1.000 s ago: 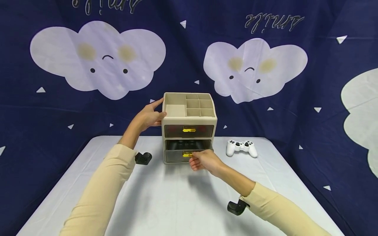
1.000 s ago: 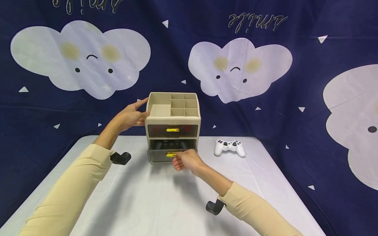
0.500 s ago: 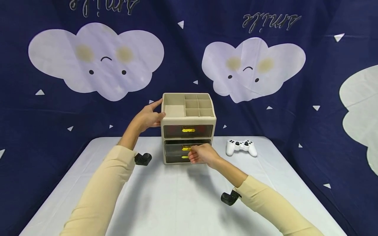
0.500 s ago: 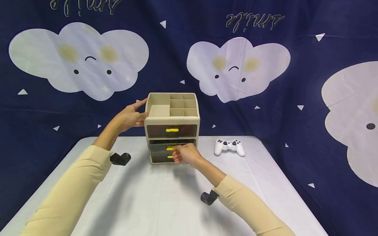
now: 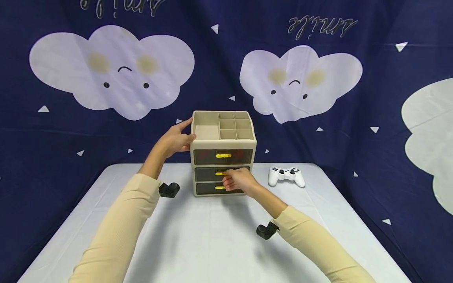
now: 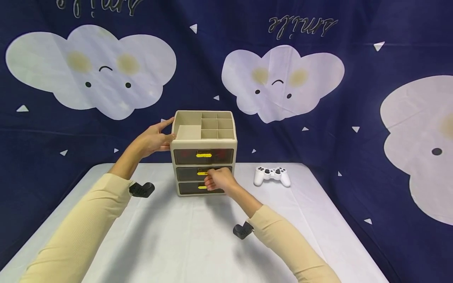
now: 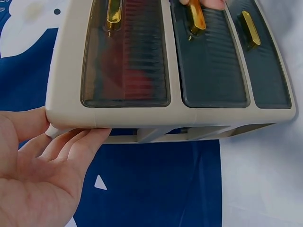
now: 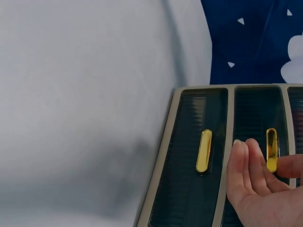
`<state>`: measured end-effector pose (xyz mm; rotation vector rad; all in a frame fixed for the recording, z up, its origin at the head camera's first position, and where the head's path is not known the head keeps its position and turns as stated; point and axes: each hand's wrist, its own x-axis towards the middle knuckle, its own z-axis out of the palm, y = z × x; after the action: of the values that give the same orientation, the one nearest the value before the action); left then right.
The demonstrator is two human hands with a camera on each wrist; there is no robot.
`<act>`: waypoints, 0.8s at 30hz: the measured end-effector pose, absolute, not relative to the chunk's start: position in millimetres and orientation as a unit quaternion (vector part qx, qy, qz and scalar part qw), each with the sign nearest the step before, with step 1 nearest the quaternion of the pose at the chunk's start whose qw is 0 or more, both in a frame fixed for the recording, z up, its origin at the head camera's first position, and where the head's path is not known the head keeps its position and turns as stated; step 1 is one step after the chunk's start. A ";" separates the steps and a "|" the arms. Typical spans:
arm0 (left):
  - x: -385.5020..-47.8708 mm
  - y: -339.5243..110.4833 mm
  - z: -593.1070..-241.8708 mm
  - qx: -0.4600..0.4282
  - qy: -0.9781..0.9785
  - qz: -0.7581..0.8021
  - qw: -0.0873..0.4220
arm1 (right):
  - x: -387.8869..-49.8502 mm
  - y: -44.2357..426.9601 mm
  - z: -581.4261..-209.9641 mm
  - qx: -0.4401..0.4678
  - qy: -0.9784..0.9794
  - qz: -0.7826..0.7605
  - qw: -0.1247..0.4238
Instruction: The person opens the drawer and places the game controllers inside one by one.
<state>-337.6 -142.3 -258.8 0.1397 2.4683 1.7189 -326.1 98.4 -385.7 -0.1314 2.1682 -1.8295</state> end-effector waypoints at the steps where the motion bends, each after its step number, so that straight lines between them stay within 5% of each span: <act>1: -337.6 -142.0 -258.6 0.047 0.818 0.570 0.065 | -327.1 98.2 -386.0 -0.045 0.755 -0.637 0.147; 24: -335.2 -144.3 -257.7 0.058 0.814 0.574 0.070 | -328.1 99.3 -387.0 -0.038 0.746 -0.650 0.141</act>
<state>-335.2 -144.3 -257.7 0.1737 2.4483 1.7287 -328.1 99.3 -387.0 -0.1094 2.1527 -1.8763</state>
